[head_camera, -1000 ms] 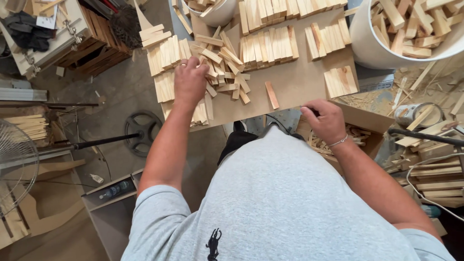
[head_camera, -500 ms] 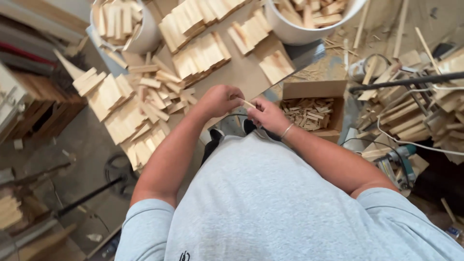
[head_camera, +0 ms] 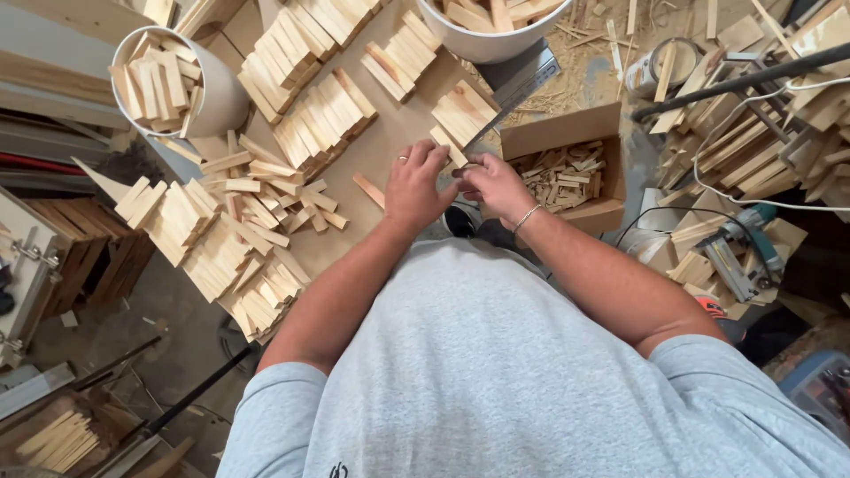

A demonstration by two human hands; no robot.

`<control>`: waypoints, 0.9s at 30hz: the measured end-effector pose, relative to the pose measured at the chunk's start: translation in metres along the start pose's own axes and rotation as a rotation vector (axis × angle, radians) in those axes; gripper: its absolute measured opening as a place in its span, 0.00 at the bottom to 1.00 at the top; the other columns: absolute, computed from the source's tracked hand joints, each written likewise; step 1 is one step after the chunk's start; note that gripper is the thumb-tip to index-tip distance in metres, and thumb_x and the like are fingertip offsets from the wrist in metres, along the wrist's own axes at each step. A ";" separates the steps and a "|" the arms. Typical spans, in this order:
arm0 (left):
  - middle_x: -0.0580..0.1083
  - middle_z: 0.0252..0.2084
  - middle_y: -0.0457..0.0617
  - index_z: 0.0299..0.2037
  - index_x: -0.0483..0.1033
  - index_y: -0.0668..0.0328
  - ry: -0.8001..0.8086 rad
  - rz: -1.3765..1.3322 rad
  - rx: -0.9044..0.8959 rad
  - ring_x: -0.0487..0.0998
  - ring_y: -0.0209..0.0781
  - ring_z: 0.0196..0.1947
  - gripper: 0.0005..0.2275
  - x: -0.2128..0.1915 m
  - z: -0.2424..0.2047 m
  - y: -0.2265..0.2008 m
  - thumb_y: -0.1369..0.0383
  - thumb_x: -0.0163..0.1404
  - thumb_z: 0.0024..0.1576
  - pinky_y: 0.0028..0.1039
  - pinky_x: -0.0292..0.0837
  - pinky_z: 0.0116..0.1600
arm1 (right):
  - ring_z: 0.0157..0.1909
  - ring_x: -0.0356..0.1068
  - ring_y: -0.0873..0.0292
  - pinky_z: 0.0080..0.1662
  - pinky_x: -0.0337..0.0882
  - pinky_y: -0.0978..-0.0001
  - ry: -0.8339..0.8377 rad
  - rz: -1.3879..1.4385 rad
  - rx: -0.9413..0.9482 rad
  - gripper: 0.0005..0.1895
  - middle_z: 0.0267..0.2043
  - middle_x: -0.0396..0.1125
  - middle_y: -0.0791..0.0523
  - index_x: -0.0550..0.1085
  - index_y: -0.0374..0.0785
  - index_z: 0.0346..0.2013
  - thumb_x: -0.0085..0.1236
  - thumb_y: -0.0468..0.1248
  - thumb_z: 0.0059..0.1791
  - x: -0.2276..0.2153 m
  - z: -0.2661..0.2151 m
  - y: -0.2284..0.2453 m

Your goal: The person sorts small wooden pieces on a workbench, picking them up from a cardboard box and arranging them into neat stacks. The person repeatedly transfers pieces between the box and the table, organizing them into piles.

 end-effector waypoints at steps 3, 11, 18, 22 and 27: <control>0.71 0.45 0.46 0.50 0.76 0.49 -0.024 0.054 0.014 0.76 0.51 0.45 0.27 0.002 0.008 -0.005 0.50 0.66 0.41 0.37 0.75 0.44 | 0.43 0.78 0.60 0.44 0.80 0.72 -0.004 -0.039 0.017 0.29 0.49 0.73 0.55 0.61 0.32 0.66 0.54 0.35 0.51 -0.007 -0.010 0.006; 0.71 0.43 0.47 0.47 0.76 0.52 -0.073 0.083 -0.011 0.76 0.51 0.42 0.25 0.007 0.022 0.009 0.51 0.64 0.43 0.36 0.74 0.44 | 0.33 0.77 0.61 0.34 0.79 0.74 -0.072 -0.085 0.032 0.23 0.39 0.75 0.52 0.69 0.33 0.59 0.55 0.37 0.51 -0.021 -0.010 -0.010; 0.71 0.43 0.47 0.47 0.75 0.53 -0.091 0.108 0.004 0.76 0.50 0.42 0.24 0.003 0.025 0.006 0.49 0.63 0.46 0.36 0.73 0.44 | 0.31 0.75 0.62 0.32 0.77 0.75 -0.091 -0.131 0.036 0.18 0.36 0.75 0.52 0.74 0.35 0.54 0.56 0.38 0.51 -0.023 -0.013 -0.002; 0.72 0.44 0.47 0.48 0.75 0.52 -0.086 0.099 0.006 0.76 0.50 0.43 0.24 0.005 0.022 0.009 0.49 0.63 0.47 0.36 0.73 0.45 | 0.31 0.76 0.61 0.32 0.77 0.74 -0.087 -0.138 0.033 0.17 0.35 0.76 0.51 0.74 0.35 0.52 0.56 0.38 0.51 -0.021 -0.013 0.000; 0.73 0.46 0.48 0.49 0.76 0.53 -0.069 -0.001 0.003 0.76 0.53 0.45 0.23 -0.003 0.018 0.017 0.51 0.64 0.47 0.37 0.74 0.47 | 0.30 0.75 0.64 0.32 0.76 0.76 -0.083 -0.137 0.030 0.17 0.34 0.76 0.52 0.74 0.34 0.53 0.56 0.38 0.51 -0.015 -0.015 0.005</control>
Point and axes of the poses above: each hand's wrist, its own z-axis towards the middle knuckle, its own x-axis out of the palm, y = z × x, the point moved 7 cm from there along z, towards the middle knuckle
